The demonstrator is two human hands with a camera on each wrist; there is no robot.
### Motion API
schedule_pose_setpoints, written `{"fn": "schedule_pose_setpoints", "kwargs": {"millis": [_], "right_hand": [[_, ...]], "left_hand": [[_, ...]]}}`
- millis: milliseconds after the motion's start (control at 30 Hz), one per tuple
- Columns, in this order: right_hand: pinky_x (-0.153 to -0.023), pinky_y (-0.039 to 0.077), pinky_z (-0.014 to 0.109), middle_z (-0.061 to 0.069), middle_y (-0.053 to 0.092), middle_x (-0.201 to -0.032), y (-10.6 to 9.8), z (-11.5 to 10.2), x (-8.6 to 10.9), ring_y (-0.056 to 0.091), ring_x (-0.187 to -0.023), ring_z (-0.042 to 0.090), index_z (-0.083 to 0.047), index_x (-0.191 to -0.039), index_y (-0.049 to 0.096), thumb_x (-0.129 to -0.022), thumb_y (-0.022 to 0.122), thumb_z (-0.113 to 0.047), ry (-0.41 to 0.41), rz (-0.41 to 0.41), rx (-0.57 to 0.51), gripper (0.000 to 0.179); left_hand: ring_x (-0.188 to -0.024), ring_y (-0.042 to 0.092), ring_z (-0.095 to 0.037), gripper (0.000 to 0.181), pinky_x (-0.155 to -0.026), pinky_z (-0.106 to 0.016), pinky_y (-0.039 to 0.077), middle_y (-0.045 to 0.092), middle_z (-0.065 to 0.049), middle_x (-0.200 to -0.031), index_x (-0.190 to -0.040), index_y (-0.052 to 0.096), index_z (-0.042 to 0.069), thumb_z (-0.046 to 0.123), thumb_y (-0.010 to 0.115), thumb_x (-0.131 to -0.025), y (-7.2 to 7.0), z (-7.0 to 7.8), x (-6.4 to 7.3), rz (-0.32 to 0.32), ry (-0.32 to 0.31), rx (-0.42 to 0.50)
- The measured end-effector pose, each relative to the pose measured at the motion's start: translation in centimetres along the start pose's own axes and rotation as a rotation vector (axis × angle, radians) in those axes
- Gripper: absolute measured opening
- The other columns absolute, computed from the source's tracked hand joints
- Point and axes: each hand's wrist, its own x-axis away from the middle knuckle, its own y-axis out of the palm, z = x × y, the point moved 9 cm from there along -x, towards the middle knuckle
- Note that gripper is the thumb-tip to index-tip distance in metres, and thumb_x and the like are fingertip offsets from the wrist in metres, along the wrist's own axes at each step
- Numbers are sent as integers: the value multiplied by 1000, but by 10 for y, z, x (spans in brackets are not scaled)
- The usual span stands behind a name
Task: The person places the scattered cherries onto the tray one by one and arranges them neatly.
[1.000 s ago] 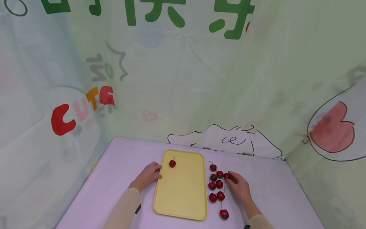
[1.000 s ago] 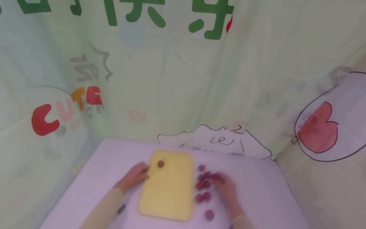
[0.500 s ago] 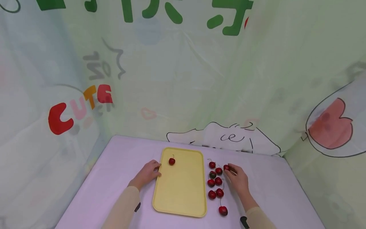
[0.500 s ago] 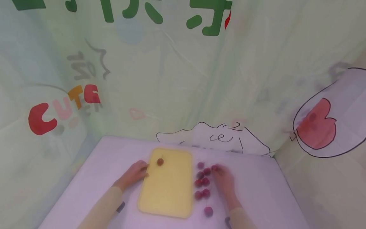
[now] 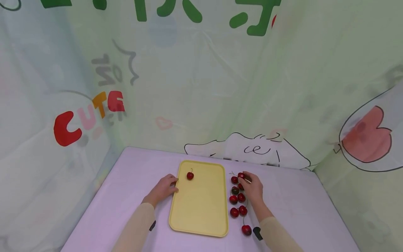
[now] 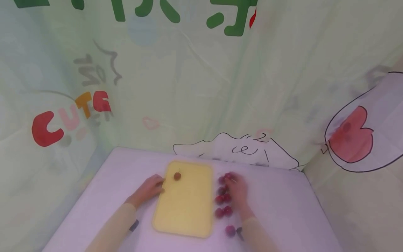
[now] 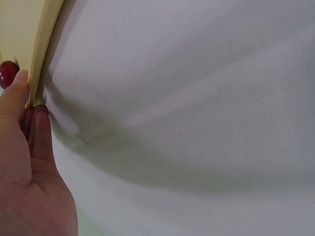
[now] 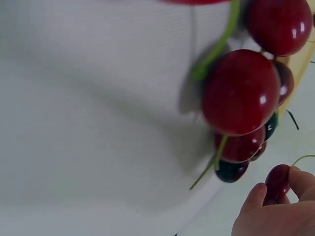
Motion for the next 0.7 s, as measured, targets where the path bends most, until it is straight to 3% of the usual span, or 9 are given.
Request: {"fn": "schedule_pose_setpoints", "kwargs": {"millis": [400, 700], "right_hand": [[-93, 53, 42, 18, 57, -129, 34, -18, -10, 58, -117, 31, -5, -132, 57, -93, 68, -20, -12, -6, -37, 44], [-91, 53, 44, 20, 59, -115, 58, -38, -9, 60, -105, 32, 2, -120, 63, -87, 75, -12, -50, 39, -61, 38]], "left_hand": [[-100, 56, -21, 44, -96, -40, 49, 58, -8, -111, -125, 62, -5, 13, 74, -87, 0, -2, 0, -4, -10, 14], [-100, 56, -21, 45, -97, -39, 49, 58, -9, -112, -127, 61, -5, 13, 73, -88, -2, 1, 0, -8, -14, 20]]}}
